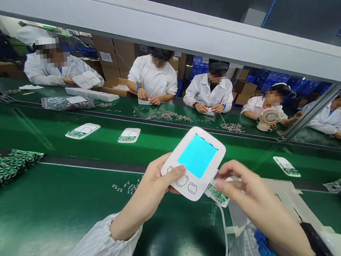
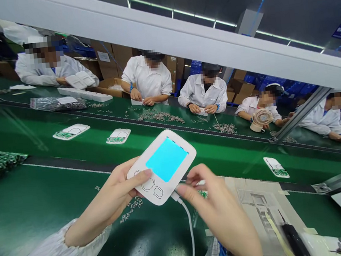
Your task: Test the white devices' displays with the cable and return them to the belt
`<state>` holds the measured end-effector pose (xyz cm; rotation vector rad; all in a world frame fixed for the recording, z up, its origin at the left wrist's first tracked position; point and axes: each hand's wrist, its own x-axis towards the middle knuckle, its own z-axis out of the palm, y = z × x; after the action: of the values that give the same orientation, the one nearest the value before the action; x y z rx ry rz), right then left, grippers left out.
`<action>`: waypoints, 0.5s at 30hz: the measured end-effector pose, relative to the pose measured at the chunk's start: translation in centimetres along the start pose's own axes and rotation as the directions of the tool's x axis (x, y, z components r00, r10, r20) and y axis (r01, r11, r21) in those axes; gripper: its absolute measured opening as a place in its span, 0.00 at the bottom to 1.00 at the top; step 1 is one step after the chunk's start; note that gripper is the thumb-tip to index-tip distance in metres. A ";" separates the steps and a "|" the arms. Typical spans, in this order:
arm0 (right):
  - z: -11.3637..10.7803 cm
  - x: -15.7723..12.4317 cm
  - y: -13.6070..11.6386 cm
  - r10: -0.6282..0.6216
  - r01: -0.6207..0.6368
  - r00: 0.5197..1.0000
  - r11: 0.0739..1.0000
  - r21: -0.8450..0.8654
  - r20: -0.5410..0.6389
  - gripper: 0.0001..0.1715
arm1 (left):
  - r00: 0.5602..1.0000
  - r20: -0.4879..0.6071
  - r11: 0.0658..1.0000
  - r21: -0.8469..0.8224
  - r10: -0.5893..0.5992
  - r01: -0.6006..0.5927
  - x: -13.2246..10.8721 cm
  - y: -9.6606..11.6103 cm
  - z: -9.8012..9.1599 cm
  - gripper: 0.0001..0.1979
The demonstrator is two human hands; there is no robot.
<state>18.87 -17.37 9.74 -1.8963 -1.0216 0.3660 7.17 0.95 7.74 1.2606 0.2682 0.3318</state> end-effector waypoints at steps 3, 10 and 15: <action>0.9 0.0 -0.5 0.015 0.040 0.964 0.979 -0.201 0.265 0.05 | 1.000 -0.010 0.999 -0.038 0.011 -0.012 -0.1 0.5 0.0 0.17; -1.2 -2.9 -0.6 -0.197 0.320 0.934 0.833 -0.451 0.299 0.20 | 0.959 -0.227 0.984 0.101 0.169 -0.150 3.3 0.4 -4.9 0.18; -3.7 -5.2 -1.4 -0.268 0.449 0.829 0.841 -0.301 0.491 0.16 | 0.829 -0.328 0.489 0.869 0.452 0.077 9.7 -3.7 -6.5 0.20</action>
<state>17.20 -23.24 12.08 -1.9542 -1.8583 0.3744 14.02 9.48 2.23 2.2227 0.8532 0.8257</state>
